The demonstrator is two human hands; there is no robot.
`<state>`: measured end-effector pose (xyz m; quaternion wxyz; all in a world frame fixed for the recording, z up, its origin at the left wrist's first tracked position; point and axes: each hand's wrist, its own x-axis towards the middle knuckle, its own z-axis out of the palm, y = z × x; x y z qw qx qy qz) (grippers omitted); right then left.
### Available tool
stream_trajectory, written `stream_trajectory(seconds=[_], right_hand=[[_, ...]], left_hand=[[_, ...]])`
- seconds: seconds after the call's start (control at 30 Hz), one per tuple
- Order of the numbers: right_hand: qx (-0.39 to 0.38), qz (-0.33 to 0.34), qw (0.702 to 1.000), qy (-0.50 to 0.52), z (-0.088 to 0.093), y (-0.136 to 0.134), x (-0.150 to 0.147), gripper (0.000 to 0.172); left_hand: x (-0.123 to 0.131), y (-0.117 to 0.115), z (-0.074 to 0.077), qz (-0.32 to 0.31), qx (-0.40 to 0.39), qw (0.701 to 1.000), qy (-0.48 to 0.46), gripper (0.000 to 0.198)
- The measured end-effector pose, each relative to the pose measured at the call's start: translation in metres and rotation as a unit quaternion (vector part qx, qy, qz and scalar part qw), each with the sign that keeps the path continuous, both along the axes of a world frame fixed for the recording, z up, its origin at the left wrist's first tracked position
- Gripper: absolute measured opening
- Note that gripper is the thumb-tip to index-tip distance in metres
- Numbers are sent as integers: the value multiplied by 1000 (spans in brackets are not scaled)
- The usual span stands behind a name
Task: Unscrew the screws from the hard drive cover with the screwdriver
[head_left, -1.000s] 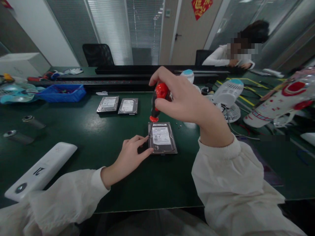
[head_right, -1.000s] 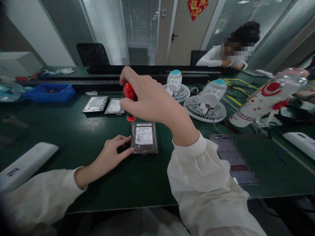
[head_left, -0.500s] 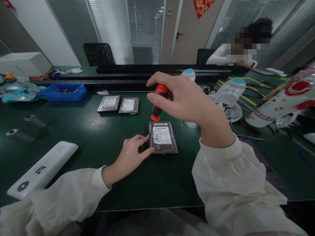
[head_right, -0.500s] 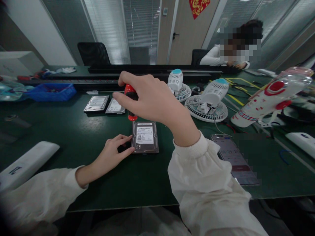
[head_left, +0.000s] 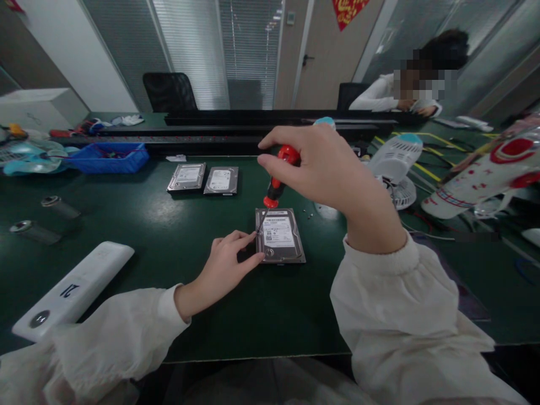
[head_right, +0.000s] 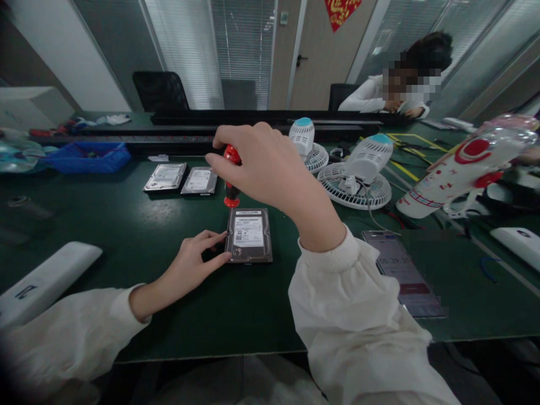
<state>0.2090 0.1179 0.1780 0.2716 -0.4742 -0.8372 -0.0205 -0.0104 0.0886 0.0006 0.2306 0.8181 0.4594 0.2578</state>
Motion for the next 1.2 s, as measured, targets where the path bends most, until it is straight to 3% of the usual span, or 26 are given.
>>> stream_trajectory(seconds=[0.17, 0.33, 0.4, 0.5, 0.7, 0.77, 0.9, 1.03, 1.2], right_hand=[[-20, 55, 998, 5, 1, -1, 1, 40], [-14, 18, 1000, 7, 0, 0, 1, 37], [-27, 35, 999, 7, 1, 0, 3, 32], [-48, 63, 997, 3, 2, -1, 5, 38], [-11, 6, 1000, 9, -1, 1, 2, 37], [-27, 17, 999, 12, 0, 2, 3, 30], [-46, 62, 997, 22, 3, 0, 5, 38], [-36, 78, 996, 19, 3, 0, 2, 19], [-32, 36, 999, 14, 0, 1, 1, 38]], left_hand=[[-1, 1, -1, 0, -8, 1000, 1, 50], [0, 0, 1, 1, -13, 1000, -3, 49], [0, 0, 1, 1, -11, 1000, 1, 50], [0, 0, 2, 4, -13, 1000, 9, 50], [-1, -1, 2, 6, -14, 1000, 4, 49], [-1, -1, 3, 8, -12, 1000, 7, 49], [0, -1, 3, 3, -11, 1000, 11, 48], [0, 0, 2, 0, -13, 1000, 9, 49], [0, -1, 2, 8, -14, 1000, 13, 49]])
